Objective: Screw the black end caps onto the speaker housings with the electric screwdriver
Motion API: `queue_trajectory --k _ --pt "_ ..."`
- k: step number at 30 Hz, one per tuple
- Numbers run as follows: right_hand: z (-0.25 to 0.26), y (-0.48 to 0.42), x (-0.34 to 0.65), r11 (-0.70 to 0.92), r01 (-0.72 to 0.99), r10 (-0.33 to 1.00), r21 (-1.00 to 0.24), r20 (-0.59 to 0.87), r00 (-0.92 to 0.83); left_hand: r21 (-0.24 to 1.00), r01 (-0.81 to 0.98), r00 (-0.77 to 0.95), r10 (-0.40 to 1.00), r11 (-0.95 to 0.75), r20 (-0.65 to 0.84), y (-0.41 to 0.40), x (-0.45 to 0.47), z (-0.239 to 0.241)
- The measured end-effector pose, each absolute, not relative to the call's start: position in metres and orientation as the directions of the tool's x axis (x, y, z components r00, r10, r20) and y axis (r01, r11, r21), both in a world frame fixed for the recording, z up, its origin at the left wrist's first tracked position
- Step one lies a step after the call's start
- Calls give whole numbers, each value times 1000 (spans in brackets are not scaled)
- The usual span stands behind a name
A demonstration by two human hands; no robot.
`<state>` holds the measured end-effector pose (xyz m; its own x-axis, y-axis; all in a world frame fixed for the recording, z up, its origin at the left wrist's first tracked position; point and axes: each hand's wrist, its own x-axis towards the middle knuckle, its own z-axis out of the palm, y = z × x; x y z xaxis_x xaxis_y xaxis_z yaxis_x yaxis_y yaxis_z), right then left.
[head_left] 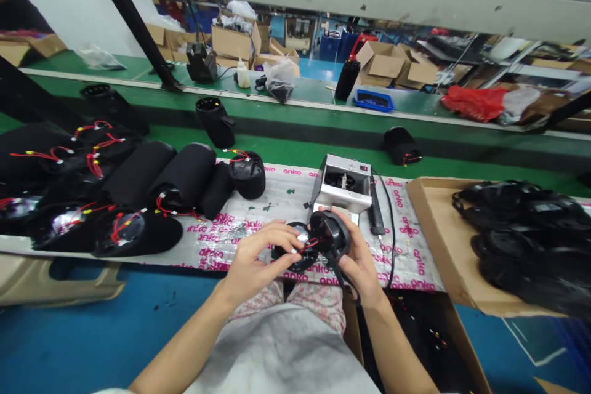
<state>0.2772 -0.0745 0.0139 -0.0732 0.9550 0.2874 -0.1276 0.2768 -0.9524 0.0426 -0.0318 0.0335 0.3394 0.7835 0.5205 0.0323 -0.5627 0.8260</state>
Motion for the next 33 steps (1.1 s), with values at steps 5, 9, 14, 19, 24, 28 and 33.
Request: queue_trajectory --k 5,9,14,19,24,28,33 --pt "14 -77 278 264 -139 961 -954 273 -46 806 93 281 792 -585 542 -35 71 41" --pt "20 -80 279 292 -143 953 -946 300 -40 727 131 330 721 -674 609 -34 73 47" --pt "30 -78 280 346 -141 932 -928 357 -60 675 170 412 674 -718 613 -30 68 52" --pt "35 -75 283 354 -102 921 -930 365 -133 680 177 448 674 -711 588 -24 70 52" --pt "35 -76 286 356 -46 921 -933 359 -152 771 133 376 751 -623 542 -25 63 43" --pt "34 -80 285 371 -16 918 -929 369 -145 746 152 388 733 -649 559 -26 56 39" --pt "32 -83 283 407 79 903 -910 389 -182 773 159 354 766 -615 537 -30 67 40"
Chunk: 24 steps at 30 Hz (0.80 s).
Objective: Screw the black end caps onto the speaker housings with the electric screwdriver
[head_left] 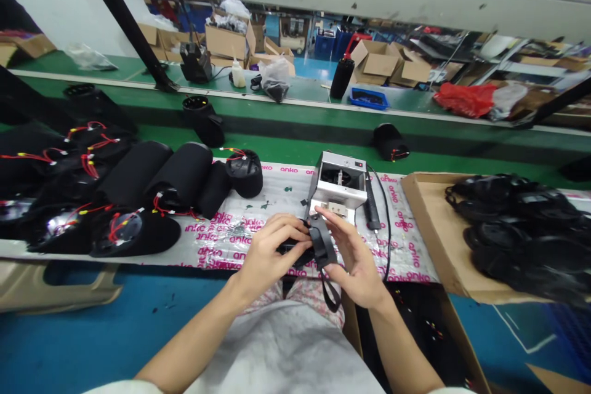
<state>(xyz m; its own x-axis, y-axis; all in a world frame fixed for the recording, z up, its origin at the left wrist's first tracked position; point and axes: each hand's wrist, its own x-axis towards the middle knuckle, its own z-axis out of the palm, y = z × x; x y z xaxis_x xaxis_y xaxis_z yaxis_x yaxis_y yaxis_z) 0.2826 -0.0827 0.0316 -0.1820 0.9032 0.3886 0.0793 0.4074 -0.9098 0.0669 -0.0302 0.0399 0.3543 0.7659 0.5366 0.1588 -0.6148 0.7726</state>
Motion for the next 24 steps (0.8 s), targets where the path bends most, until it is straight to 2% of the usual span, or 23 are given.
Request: queue_trajectory --k 4,8,11,15,19,24 --pt "36 -82 279 465 226 883 -856 431 -184 850 141 300 840 -508 452 -35 73 32" --pt "41 -79 271 514 365 858 -776 464 -221 933 -156 272 894 -323 355 -36 60 14" --pt "42 -75 266 517 425 856 -743 460 -235 929 -340 300 919 -147 255 -35 45 5" --pt "44 -69 265 486 442 874 -754 415 -253 964 -234 406 888 -127 216 -36 42 0" --pt "35 -69 269 416 361 908 -835 360 -214 975 -82 356 908 -205 221 -37 60 -4" --pt "-3 -83 251 319 147 947 -936 322 2 968 -33 303 920 -250 248 -42 75 -6"
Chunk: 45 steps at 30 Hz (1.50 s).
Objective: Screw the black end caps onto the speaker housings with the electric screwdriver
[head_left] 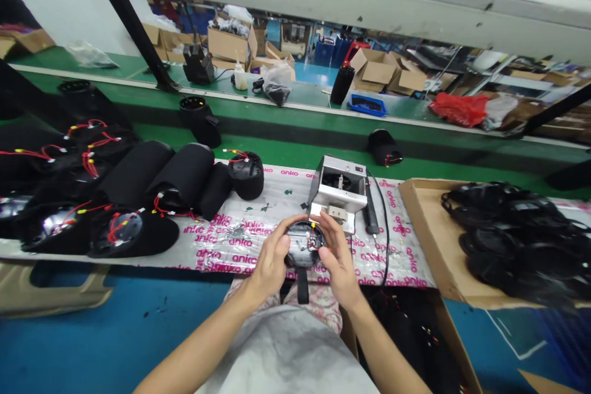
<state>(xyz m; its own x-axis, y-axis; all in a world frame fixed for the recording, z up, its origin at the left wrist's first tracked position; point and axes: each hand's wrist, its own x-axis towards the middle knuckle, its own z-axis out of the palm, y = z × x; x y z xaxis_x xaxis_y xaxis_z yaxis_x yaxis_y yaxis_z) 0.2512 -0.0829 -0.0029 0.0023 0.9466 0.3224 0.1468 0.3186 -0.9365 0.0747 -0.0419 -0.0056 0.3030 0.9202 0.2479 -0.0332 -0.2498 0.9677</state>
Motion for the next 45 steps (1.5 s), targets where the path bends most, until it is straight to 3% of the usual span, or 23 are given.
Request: queue_trajectory --k 8,14,24,33,40,45 --pt "-19 -94 218 243 -7 937 -970 232 260 980 -7 246 949 -199 195 -46 71 -3" --pt "-16 -102 212 189 -1 912 -982 175 372 969 -94 137 961 -227 238 -48 83 -9" --pt "-13 -96 219 218 -56 921 -974 187 343 971 -133 133 967 -200 217 -48 83 -17" --pt "-7 -100 231 169 92 940 -981 188 286 961 -82 93 958 -262 270 -52 81 -21" --pt "-11 -101 215 118 -57 927 -991 90 364 986 -123 164 977 -115 135 -49 77 -6" --pt "-15 -104 217 89 -59 918 -994 59 392 999 -38 386 922 -11 25 -23 71 23"
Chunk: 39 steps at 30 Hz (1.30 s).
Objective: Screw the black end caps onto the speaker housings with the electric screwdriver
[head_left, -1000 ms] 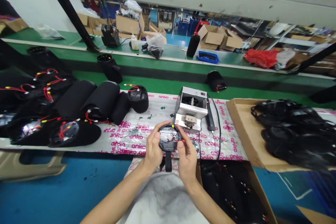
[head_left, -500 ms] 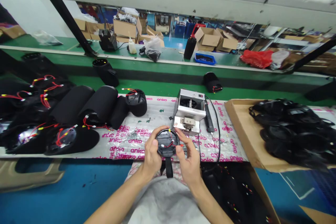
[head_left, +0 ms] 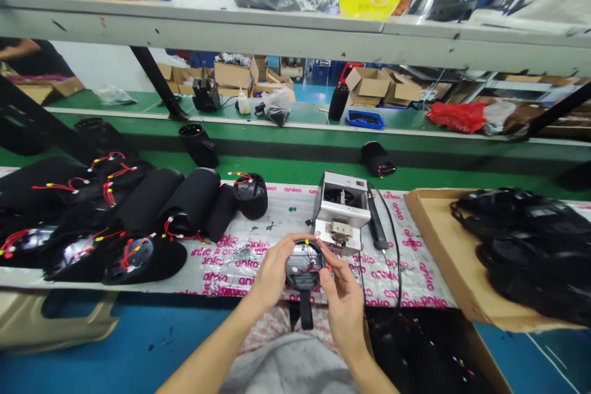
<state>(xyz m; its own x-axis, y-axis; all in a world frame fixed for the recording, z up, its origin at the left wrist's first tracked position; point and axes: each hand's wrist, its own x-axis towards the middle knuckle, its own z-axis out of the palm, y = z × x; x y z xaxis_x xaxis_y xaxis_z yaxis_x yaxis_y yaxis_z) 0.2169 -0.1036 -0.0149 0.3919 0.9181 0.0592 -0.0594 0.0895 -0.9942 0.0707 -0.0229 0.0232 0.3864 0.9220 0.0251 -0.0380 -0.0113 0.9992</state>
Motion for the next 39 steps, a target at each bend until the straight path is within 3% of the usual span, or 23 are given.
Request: queue_trajectory --k 9,16,24,27,32,35,39 --pt "-16 -98 211 71 -71 926 -995 40 374 998 -43 549 836 35 -5 2 47 19" --pt "-16 -98 211 66 -90 930 -994 29 366 997 -52 722 688 -52 74 32 58 24" --pt "-22 -100 204 81 -42 937 -996 62 343 1000 26 858 513 11 -28 59 55 33" --pt "-15 -99 204 90 21 941 -996 92 325 1000 -16 865 502 20 4 62 59 29" --pt "14 -81 278 170 59 957 -984 179 229 984 -74 884 467 164 -12 54 65 27" --pt "25 -51 360 99 168 911 -981 157 381 984 -68 893 449 165 -14 49 65 28" --pt "12 3 426 -223 304 867 -926 -46 495 979 -83 877 481 188 -18 44 63 24"
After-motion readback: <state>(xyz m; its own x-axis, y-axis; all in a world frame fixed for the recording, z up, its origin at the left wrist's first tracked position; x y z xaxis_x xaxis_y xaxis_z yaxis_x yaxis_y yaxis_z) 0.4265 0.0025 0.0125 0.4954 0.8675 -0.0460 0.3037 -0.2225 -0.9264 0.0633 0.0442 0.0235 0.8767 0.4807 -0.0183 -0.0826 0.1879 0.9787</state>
